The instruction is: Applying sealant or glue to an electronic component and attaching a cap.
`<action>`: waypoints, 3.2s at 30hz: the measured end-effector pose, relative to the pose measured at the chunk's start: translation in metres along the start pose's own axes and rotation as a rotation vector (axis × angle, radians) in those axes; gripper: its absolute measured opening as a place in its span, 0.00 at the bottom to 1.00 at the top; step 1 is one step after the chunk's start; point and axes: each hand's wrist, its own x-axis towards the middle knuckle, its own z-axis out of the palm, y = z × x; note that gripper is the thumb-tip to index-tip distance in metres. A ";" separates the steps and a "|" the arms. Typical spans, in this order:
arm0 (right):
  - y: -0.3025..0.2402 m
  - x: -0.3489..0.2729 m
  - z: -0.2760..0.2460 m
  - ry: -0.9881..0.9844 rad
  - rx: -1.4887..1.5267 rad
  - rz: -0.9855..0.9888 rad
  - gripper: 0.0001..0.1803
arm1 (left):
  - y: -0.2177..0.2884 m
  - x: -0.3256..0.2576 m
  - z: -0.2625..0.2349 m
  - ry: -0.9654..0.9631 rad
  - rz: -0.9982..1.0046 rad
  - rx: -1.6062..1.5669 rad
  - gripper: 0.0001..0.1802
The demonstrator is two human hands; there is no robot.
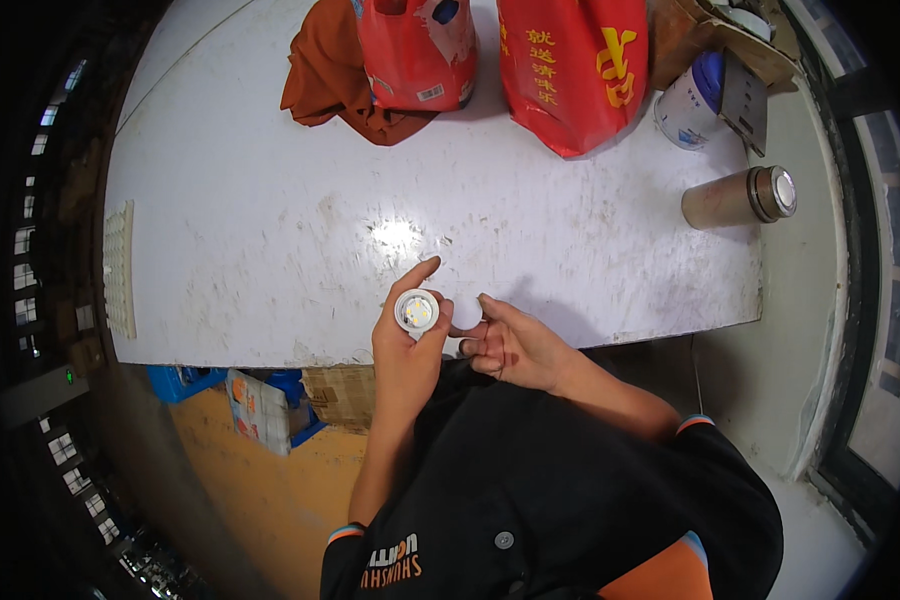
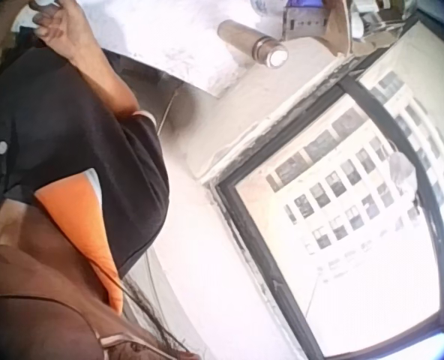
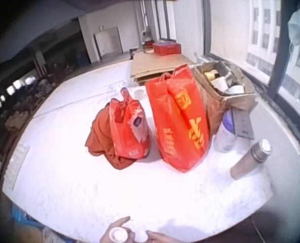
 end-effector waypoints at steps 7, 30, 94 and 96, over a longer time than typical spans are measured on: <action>-0.004 0.006 -0.018 0.055 -0.165 -0.045 0.11 | -0.026 0.003 0.000 0.002 -0.087 -0.074 0.21; -0.002 0.010 -0.005 -0.064 -0.203 -0.023 0.13 | -0.028 -0.006 -0.022 0.070 -0.120 -0.226 0.21; 0.004 -0.013 0.028 -0.186 -0.529 0.055 0.15 | -0.018 -0.047 -0.025 -0.006 0.236 -0.133 0.25; 0.005 -0.014 0.025 -0.185 -0.505 0.056 0.15 | -0.021 -0.047 -0.026 -0.050 0.265 -0.146 0.26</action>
